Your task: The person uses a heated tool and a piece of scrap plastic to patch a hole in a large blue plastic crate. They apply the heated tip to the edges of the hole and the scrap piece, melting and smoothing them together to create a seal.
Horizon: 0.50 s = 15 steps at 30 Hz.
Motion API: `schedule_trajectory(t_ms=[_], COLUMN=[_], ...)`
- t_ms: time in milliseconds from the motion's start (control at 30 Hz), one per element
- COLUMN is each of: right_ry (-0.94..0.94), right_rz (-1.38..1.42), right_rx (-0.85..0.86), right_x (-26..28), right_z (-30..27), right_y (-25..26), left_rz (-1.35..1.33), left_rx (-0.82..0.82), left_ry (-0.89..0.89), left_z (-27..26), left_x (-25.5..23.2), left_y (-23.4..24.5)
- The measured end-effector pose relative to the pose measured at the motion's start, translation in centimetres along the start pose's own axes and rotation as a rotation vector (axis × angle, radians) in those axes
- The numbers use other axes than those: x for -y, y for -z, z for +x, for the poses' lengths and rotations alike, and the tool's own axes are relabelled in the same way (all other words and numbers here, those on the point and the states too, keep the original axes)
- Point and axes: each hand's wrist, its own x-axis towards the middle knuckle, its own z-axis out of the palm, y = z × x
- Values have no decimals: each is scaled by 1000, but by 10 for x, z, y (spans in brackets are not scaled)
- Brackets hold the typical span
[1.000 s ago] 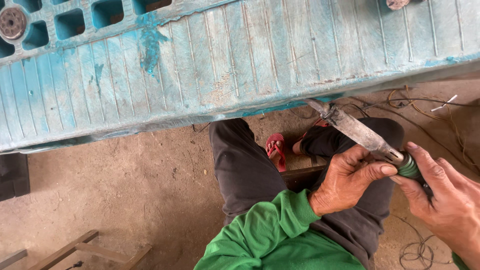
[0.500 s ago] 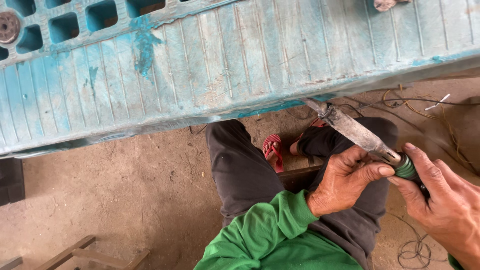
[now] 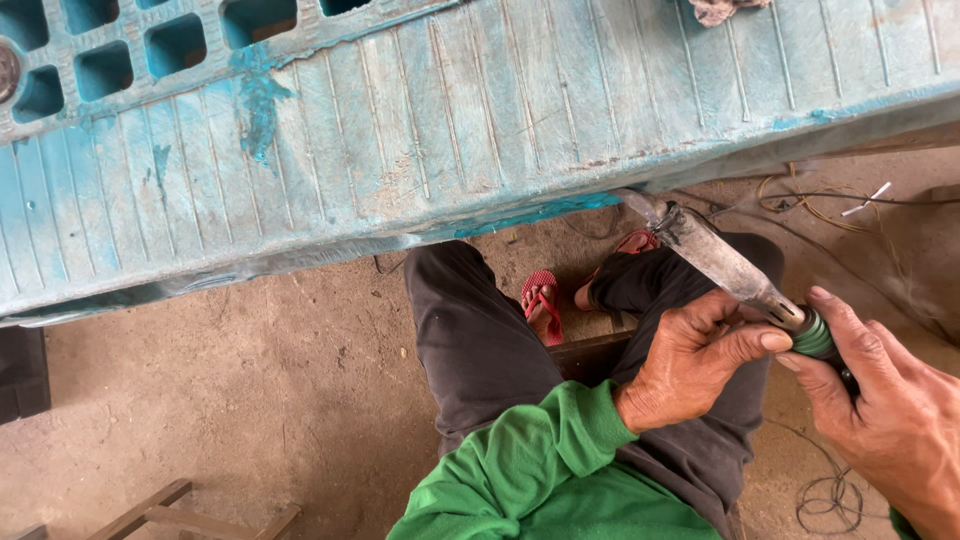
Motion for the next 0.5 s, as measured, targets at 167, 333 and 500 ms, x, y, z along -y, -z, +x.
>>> schedule_trajectory(t_ms=[167,333,500], right_ry=[-37,-134,-88], right_rz=[220,267,285], right_rx=[52,184,126], right_x=[-3,-7,-5], right_z=[2,3,-10], right_y=[1,0,-1], left_rz=[31,104,24], left_rx=[-11,-78,-48], left_ry=[-11,-1,16], left_z=[-3,-6,-14], left_x=[-2,-2,2], left_y=[-2,-5,-1])
